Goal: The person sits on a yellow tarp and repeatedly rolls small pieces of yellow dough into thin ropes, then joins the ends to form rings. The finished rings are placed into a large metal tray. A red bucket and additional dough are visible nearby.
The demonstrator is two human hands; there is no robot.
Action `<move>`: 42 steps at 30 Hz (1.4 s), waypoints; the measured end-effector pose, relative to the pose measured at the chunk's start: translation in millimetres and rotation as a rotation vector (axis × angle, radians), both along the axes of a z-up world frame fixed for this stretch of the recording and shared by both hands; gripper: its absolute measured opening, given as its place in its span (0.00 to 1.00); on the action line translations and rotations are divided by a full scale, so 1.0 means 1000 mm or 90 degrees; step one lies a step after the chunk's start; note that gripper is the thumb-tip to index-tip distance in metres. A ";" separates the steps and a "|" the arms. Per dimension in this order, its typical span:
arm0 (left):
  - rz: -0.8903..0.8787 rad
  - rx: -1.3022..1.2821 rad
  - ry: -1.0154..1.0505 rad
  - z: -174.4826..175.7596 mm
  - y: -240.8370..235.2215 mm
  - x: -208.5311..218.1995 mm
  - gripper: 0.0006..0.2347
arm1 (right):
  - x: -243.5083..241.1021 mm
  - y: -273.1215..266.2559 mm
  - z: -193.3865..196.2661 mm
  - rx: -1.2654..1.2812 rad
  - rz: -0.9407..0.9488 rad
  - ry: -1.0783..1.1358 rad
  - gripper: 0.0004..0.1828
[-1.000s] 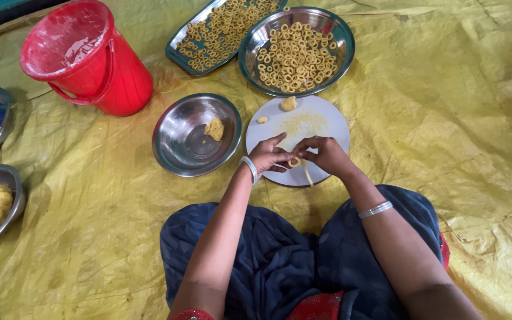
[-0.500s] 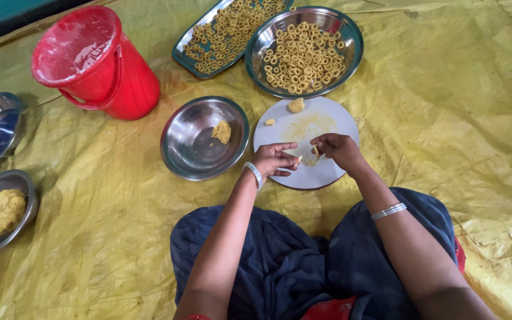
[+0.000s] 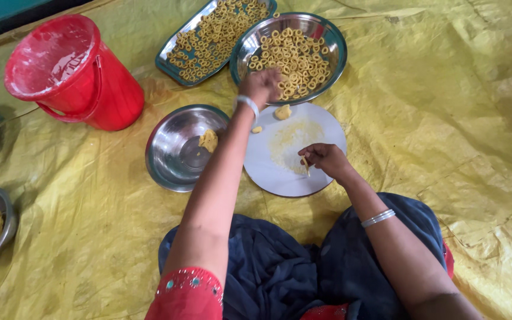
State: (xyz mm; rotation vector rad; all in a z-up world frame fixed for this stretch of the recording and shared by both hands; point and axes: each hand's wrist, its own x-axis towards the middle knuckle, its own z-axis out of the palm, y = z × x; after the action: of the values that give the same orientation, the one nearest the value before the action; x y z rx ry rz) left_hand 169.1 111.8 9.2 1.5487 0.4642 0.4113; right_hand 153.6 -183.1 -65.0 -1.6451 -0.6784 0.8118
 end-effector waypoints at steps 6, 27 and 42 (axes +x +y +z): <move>0.179 0.352 0.143 -0.003 -0.008 -0.010 0.11 | 0.002 -0.001 0.002 -0.023 -0.003 0.013 0.13; 0.189 -0.414 -0.068 -0.076 -0.175 -0.145 0.14 | -0.018 -0.001 0.025 0.110 -0.154 0.141 0.13; 0.106 -0.211 0.029 -0.063 -0.156 -0.168 0.13 | -0.047 -0.006 0.078 0.050 -0.070 -0.433 0.11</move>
State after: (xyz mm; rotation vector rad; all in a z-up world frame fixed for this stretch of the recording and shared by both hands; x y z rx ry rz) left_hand 0.8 -44.7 -53.6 1.2042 0.6646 0.4054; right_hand 106.5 -188.6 13.0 -1.8703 -1.0578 0.1221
